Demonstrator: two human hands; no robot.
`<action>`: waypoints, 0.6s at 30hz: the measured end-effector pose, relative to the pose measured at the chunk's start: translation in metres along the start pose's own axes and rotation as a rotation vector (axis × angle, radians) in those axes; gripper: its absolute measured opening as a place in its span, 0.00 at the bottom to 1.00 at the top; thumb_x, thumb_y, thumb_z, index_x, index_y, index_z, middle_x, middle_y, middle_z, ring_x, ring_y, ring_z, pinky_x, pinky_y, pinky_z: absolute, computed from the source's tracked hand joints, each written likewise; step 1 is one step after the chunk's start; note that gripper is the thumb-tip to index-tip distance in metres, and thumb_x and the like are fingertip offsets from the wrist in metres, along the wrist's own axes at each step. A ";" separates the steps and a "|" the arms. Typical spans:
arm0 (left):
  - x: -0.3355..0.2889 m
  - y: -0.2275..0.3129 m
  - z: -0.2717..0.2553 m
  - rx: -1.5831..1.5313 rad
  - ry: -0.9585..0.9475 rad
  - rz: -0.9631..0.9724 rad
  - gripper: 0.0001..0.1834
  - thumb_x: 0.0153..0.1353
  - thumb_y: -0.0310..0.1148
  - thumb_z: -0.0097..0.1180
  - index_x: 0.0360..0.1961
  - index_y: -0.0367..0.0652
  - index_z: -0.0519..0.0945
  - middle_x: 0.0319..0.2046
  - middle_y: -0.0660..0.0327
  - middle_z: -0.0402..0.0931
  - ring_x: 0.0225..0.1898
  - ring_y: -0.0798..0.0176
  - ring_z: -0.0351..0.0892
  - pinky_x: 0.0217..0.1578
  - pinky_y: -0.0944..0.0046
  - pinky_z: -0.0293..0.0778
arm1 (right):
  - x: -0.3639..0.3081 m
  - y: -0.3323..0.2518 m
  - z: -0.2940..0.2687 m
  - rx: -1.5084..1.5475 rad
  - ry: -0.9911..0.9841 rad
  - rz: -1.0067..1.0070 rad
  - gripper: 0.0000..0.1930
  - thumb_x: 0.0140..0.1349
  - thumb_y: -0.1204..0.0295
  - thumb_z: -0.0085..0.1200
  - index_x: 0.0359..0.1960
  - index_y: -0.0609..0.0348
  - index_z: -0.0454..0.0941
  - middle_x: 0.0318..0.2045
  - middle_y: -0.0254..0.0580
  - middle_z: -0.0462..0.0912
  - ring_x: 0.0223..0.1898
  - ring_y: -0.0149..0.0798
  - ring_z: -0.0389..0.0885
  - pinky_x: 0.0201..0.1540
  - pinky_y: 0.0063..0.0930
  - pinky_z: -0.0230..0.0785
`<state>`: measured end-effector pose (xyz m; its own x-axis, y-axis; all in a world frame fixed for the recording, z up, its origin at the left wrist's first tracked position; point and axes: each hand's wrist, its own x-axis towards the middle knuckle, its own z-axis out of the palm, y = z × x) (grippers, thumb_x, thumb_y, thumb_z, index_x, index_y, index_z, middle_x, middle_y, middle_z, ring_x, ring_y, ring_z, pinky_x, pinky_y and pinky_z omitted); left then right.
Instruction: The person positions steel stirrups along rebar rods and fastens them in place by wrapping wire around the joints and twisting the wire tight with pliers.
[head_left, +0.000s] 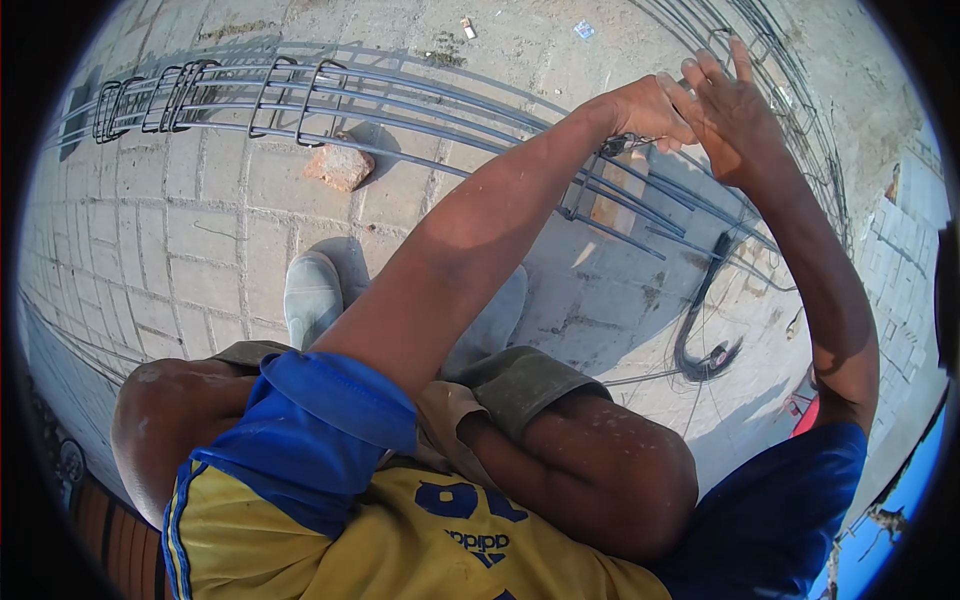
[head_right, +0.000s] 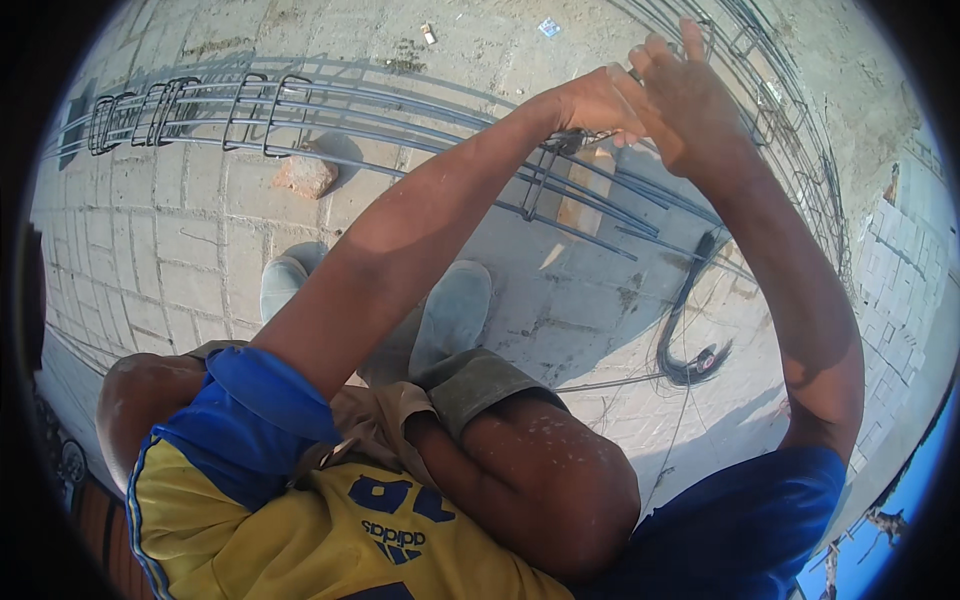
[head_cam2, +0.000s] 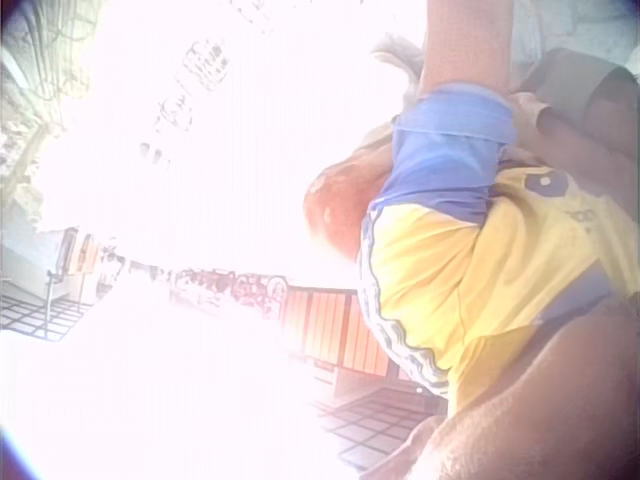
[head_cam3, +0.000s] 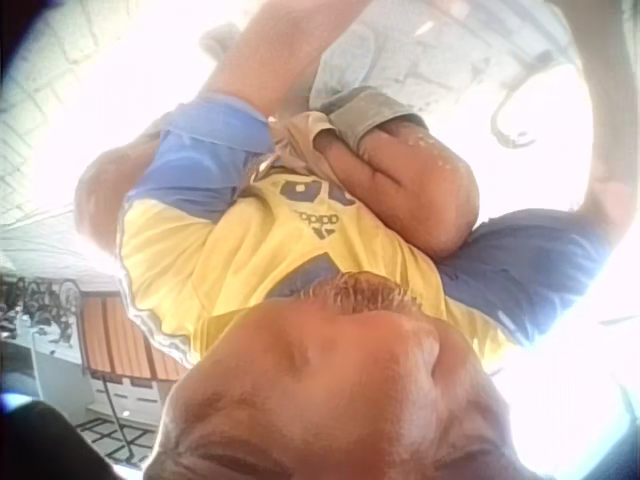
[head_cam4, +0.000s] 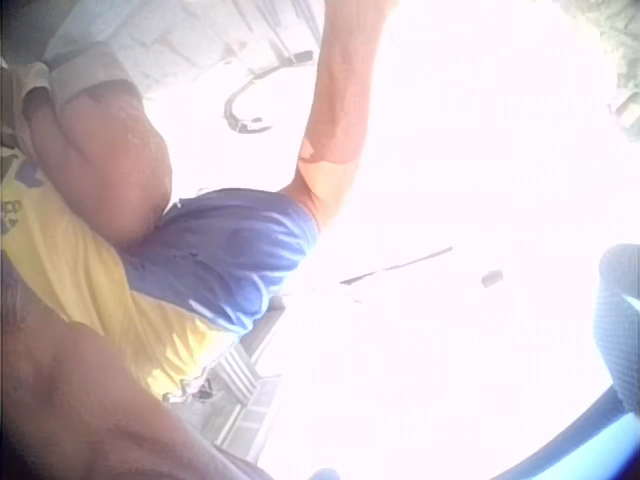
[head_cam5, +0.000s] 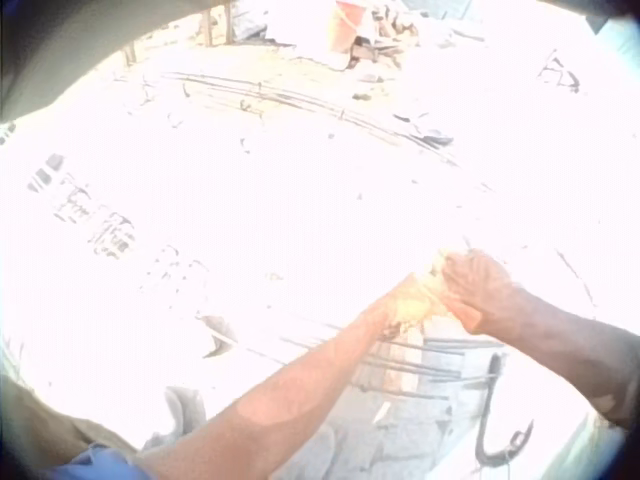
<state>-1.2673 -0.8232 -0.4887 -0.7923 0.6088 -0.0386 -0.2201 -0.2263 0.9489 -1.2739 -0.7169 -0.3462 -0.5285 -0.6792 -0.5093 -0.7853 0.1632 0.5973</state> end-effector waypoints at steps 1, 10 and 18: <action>0.000 0.007 0.003 -0.002 -0.022 0.005 0.15 0.45 0.41 0.66 0.29 0.40 0.84 0.23 0.60 0.81 0.26 0.66 0.81 0.30 0.66 0.76 | 0.000 0.003 0.019 -0.014 0.129 -0.014 0.26 0.51 0.67 0.65 0.53 0.59 0.74 0.46 0.41 0.79 0.54 0.41 0.75 0.64 0.36 0.61; 0.011 -0.003 0.068 0.854 0.367 0.051 0.29 0.42 0.48 0.71 0.41 0.38 0.81 0.38 0.48 0.85 0.40 0.50 0.85 0.38 0.59 0.79 | 0.021 0.035 0.032 0.961 -1.355 0.340 0.14 0.55 0.71 0.64 0.40 0.67 0.80 0.31 0.58 0.85 0.33 0.51 0.86 0.35 0.43 0.78; 0.000 0.008 0.008 0.299 -0.120 -0.037 0.23 0.43 0.40 0.70 0.39 0.35 0.83 0.33 0.55 0.83 0.35 0.60 0.83 0.39 0.64 0.78 | -0.029 -0.023 0.009 -0.098 0.192 0.042 0.22 0.52 0.64 0.64 0.47 0.62 0.77 0.37 0.44 0.82 0.45 0.45 0.80 0.58 0.38 0.69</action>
<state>-1.2648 -0.8191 -0.4790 -0.7100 0.7020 -0.0548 -0.0567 0.0206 0.9982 -1.2433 -0.6944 -0.3511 -0.4819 -0.7984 -0.3610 -0.7237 0.1303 0.6778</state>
